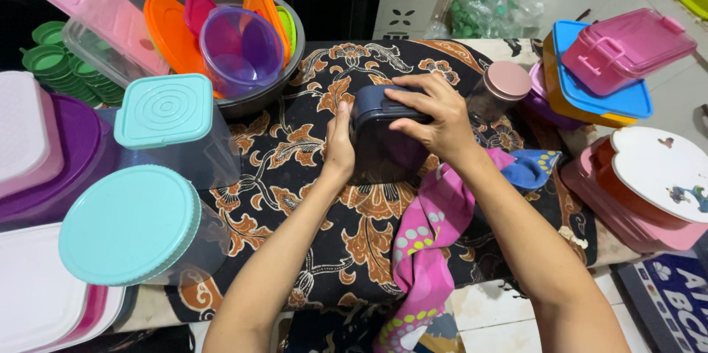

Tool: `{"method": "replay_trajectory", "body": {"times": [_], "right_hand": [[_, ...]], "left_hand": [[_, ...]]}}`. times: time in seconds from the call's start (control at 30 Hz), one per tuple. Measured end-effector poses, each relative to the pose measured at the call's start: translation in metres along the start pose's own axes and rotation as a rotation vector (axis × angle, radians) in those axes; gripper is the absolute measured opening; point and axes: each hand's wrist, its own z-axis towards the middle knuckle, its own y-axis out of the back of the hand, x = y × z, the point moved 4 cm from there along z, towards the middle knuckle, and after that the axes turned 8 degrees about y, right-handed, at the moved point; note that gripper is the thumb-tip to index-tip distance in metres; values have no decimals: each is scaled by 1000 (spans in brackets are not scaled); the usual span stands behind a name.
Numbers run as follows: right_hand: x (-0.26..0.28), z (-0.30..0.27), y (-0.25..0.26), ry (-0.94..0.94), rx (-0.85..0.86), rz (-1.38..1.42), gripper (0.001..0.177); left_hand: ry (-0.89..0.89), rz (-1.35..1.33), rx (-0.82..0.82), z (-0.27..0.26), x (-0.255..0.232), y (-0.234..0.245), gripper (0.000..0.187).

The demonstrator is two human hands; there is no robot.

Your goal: The person wipes the exterior and interior of several plastic containers and lids using a cloth. They open and close a bento-style container, wipe its compartments, and then clean a small glass jar and its lid.

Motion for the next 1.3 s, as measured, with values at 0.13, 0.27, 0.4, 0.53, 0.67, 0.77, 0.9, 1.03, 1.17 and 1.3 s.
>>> {"method": "replay_trajectory", "body": {"times": [0.13, 0.27, 0.4, 0.53, 0.67, 0.77, 0.9, 1.03, 1.17, 1.3], "right_hand": [[-9, -6, -2, -46, 0, 17, 48], [-48, -26, 6, -226, -176, 172, 37], [-109, -66, 2, -721, -575, 539, 36], [-125, -103, -35, -1083, -774, 774, 41], [-116, -129, -62, -1120, -676, 875, 45], [-118, -146, -71, -1119, -649, 594, 53], [-123, -167, -85, -1151, -571, 499, 56], [-126, -176, -92, -1153, -473, 822, 47], [-153, -163, -73, -1096, -377, 738, 44], [-198, -142, -60, -1031, -347, 693, 43]], "left_hand": [[44, 100, -58, 6, -2, 2, 72], [28, 164, 88, 7, -22, 0, 79], [-14, 245, 69, -7, -44, -1, 80], [-68, 149, -96, -18, -45, -10, 74], [18, -36, -210, -19, -29, 3, 67], [-40, -111, -190, -23, -18, 13, 65], [35, -36, -228, -22, -5, 21, 66], [235, 20, -316, -19, -1, 32, 72], [254, -59, -350, -11, -8, 32, 68], [89, -18, -280, 3, -14, 10, 70]]}}
